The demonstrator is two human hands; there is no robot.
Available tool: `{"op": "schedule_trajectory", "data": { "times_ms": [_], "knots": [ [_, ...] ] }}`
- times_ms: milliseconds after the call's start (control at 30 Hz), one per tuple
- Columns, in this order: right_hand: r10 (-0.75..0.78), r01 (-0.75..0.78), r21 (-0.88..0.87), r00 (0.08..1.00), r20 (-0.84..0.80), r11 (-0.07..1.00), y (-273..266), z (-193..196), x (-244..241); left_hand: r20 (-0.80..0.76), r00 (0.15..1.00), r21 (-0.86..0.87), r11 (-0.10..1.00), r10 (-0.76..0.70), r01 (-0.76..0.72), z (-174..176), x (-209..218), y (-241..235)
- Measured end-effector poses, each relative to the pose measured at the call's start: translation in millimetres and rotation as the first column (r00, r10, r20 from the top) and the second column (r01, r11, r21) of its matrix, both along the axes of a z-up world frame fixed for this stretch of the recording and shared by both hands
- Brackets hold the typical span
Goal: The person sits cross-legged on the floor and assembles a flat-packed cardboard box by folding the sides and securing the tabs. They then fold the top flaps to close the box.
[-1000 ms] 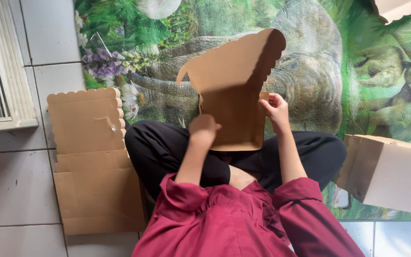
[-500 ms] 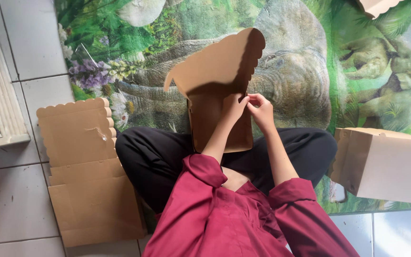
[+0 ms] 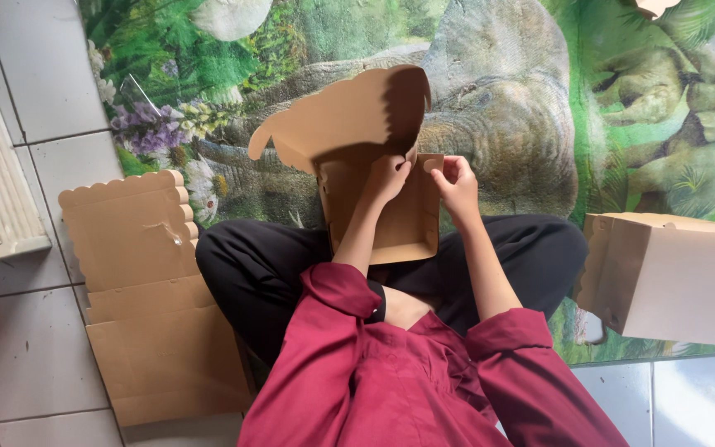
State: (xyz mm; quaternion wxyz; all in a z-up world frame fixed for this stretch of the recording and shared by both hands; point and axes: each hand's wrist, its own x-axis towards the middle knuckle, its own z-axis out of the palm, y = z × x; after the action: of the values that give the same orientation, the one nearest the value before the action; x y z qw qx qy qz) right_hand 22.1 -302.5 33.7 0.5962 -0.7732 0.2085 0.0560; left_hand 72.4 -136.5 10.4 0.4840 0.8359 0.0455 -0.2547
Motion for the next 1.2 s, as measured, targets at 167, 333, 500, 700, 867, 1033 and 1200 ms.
{"op": "schedule_trajectory", "data": {
  "times_ms": [167,333,500,700,867,1033,1200],
  "knots": [
    [-0.009,0.010,0.025,0.999,-0.037,1.000,1.1,-3.4,1.4,-0.022,1.000,-0.020,1.000,0.022,-0.023,-21.0,-3.4,-4.2],
    [-0.007,0.009,0.035,0.998,-0.067,0.999,2.8,-0.1,0.9,0.043,0.999,0.002,1.000,-0.023,0.023,-2.8,-5.4,-6.5],
    [-0.014,0.017,0.040,0.997,-0.070,0.999,4.3,2.1,1.5,0.132,0.989,0.056,0.997,-0.067,0.060,36.7,-15.0,-13.0],
    [0.025,-0.025,0.014,0.999,-0.024,1.000,10.9,13.2,1.2,0.191,0.980,0.112,0.991,0.058,-0.080,46.6,-38.9,-27.0],
    [0.111,-0.113,-0.030,0.992,-0.052,0.993,7.2,13.7,5.1,0.166,0.954,-0.039,0.968,0.249,-0.246,56.8,-47.7,-33.6],
    [0.094,-0.097,-0.051,0.994,-0.057,0.994,2.6,7.6,5.9,-0.111,0.845,-0.319,0.786,0.524,-0.530,3.9,-44.1,-34.8],
    [0.062,-0.063,-0.011,0.997,-0.044,0.998,2.1,9.2,6.6,-0.305,0.774,-0.550,0.561,0.555,-0.619,-8.3,-44.2,-28.5]
  ]
}}
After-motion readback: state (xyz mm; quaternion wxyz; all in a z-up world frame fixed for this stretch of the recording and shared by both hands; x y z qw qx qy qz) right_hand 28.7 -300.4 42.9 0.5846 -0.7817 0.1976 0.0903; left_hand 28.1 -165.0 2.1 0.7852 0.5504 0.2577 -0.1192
